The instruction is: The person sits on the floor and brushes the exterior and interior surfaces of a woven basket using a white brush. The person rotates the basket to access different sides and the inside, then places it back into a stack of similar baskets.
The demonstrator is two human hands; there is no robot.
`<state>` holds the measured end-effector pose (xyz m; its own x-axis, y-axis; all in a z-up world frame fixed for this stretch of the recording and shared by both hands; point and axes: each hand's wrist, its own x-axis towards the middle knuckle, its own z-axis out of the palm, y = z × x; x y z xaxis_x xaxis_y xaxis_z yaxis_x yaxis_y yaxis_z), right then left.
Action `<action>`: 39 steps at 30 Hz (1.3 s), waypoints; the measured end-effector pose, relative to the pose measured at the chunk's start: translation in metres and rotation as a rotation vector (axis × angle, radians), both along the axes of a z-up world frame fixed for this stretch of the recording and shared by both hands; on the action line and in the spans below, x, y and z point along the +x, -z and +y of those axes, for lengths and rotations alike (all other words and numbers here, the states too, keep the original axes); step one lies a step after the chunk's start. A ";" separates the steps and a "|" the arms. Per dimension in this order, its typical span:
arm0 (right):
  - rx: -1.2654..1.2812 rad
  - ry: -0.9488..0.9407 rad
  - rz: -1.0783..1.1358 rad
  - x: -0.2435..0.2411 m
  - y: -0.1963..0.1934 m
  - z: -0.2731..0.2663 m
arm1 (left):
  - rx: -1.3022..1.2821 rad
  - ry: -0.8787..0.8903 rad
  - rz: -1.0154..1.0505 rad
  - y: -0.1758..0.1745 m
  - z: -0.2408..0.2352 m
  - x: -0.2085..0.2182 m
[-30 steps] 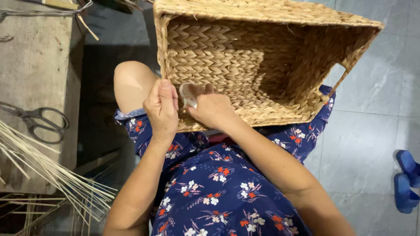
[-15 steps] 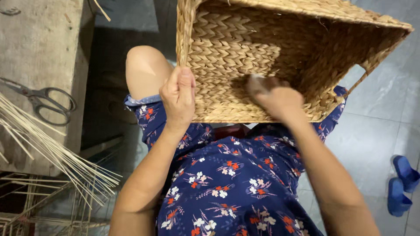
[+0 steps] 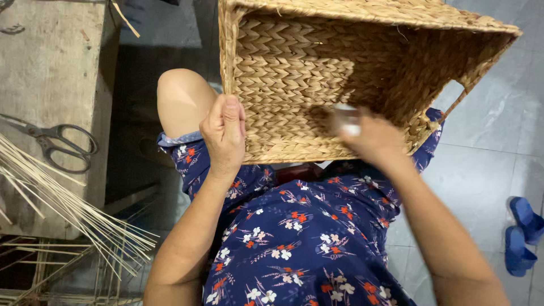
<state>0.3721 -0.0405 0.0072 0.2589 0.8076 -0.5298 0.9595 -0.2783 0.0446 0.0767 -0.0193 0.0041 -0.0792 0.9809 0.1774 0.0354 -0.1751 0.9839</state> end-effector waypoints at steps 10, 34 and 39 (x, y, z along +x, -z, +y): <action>-0.070 -0.099 0.107 -0.059 0.035 0.022 | 0.008 -0.005 0.043 -0.001 0.003 0.008; 0.279 -0.124 0.227 -0.042 0.042 -0.002 | 0.098 -0.049 0.175 -0.011 0.009 0.008; 0.186 -0.065 0.181 0.006 0.043 0.003 | 0.463 -0.186 0.646 -0.013 0.004 -0.002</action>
<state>0.3780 -0.0376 -0.0355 0.1175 0.9075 -0.4033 0.9634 -0.2027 -0.1754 0.0744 -0.0155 0.0176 0.0228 0.7777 0.6282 0.6395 -0.4943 0.5888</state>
